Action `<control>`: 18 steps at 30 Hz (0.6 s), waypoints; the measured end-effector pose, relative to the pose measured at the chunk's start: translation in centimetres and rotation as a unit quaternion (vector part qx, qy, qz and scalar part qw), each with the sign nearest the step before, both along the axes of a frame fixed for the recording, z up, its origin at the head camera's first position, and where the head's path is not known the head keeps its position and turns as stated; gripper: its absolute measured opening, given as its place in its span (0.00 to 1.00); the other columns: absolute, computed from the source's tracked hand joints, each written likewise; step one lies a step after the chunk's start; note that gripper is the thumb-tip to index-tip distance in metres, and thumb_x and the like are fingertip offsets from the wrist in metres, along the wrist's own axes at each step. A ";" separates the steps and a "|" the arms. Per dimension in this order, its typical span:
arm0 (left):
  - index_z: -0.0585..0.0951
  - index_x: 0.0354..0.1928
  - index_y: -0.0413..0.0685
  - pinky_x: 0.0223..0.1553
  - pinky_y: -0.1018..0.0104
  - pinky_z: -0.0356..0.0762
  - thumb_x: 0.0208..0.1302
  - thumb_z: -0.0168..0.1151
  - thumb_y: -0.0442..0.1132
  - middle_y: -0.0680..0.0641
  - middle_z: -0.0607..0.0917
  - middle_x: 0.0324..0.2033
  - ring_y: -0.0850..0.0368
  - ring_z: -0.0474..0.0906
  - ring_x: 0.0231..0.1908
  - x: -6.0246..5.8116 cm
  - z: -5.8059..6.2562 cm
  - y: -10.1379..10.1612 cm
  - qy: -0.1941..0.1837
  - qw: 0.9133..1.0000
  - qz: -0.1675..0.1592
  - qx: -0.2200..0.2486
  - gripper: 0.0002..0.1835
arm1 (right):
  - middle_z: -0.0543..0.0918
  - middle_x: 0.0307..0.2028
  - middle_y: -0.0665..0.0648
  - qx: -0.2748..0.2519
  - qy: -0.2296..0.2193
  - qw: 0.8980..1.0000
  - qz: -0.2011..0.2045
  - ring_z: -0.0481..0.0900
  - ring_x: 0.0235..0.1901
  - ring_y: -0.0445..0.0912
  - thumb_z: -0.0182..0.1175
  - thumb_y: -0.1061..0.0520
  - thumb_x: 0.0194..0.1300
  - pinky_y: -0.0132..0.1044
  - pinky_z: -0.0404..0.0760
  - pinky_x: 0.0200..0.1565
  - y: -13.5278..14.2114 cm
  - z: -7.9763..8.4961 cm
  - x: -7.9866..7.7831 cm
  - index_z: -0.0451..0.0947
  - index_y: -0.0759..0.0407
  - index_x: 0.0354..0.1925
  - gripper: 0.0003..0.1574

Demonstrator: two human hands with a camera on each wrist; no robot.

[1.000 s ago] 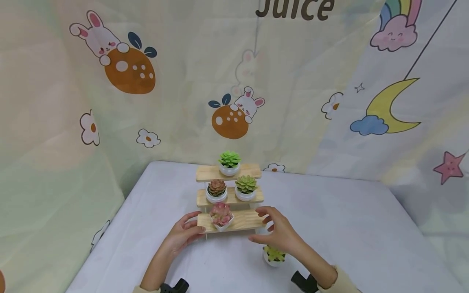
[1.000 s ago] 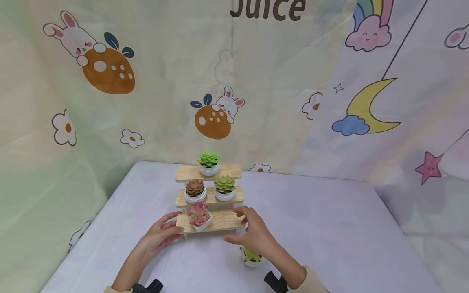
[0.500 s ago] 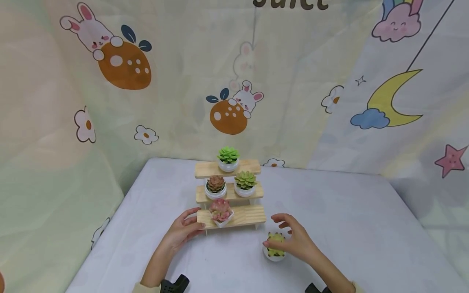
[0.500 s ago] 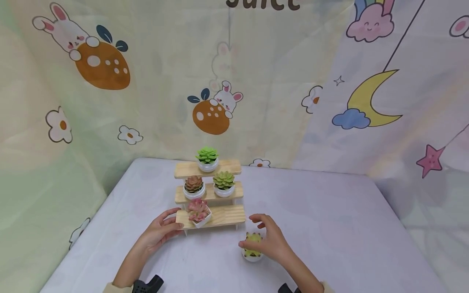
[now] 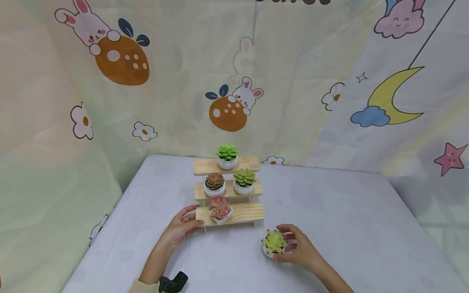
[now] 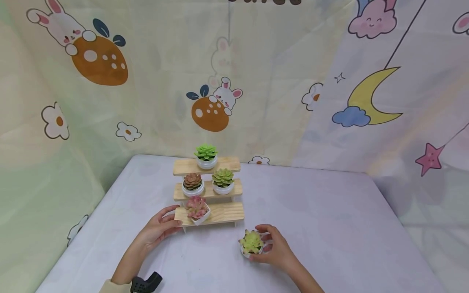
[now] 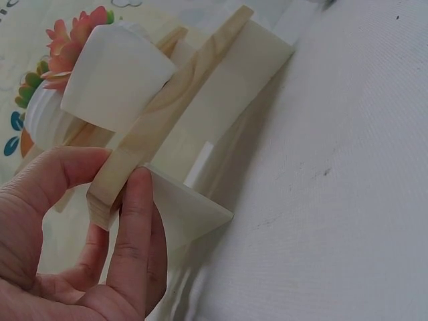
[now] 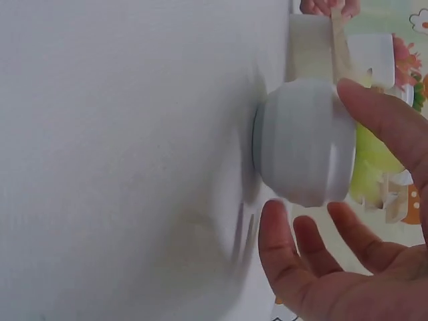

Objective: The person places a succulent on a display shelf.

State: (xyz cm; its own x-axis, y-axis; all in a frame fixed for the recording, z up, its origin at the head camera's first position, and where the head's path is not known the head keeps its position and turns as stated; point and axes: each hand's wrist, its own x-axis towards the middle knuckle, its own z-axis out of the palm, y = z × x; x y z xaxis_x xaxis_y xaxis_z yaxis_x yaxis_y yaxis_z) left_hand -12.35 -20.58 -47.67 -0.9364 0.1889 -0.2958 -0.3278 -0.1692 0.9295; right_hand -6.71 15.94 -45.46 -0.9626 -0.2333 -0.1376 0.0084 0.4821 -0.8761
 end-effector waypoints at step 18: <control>0.58 0.70 0.33 0.44 0.65 0.83 0.60 0.61 0.24 0.44 0.82 0.45 0.57 0.83 0.41 0.0 0.3 0.0 -0.005 1.000 0.006 0.002 0.37 | 0.77 0.49 0.63 -0.027 -0.019 0.999 0.007 0.75 0.42 0.48 0.79 0.60 0.43 0.32 0.81 0.37 -0.3 -0.7 -0.3 0.71 0.69 0.57 0.44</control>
State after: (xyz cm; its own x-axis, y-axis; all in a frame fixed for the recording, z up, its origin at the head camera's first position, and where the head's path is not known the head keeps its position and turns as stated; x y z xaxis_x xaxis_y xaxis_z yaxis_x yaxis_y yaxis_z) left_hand -12.35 -20.56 -47.41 -0.9355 0.1781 -0.3050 -0.3354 -0.1774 0.9252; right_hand -7.03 15.62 -46.19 -0.9536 -0.2541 -0.1615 0.0369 0.4339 -0.9002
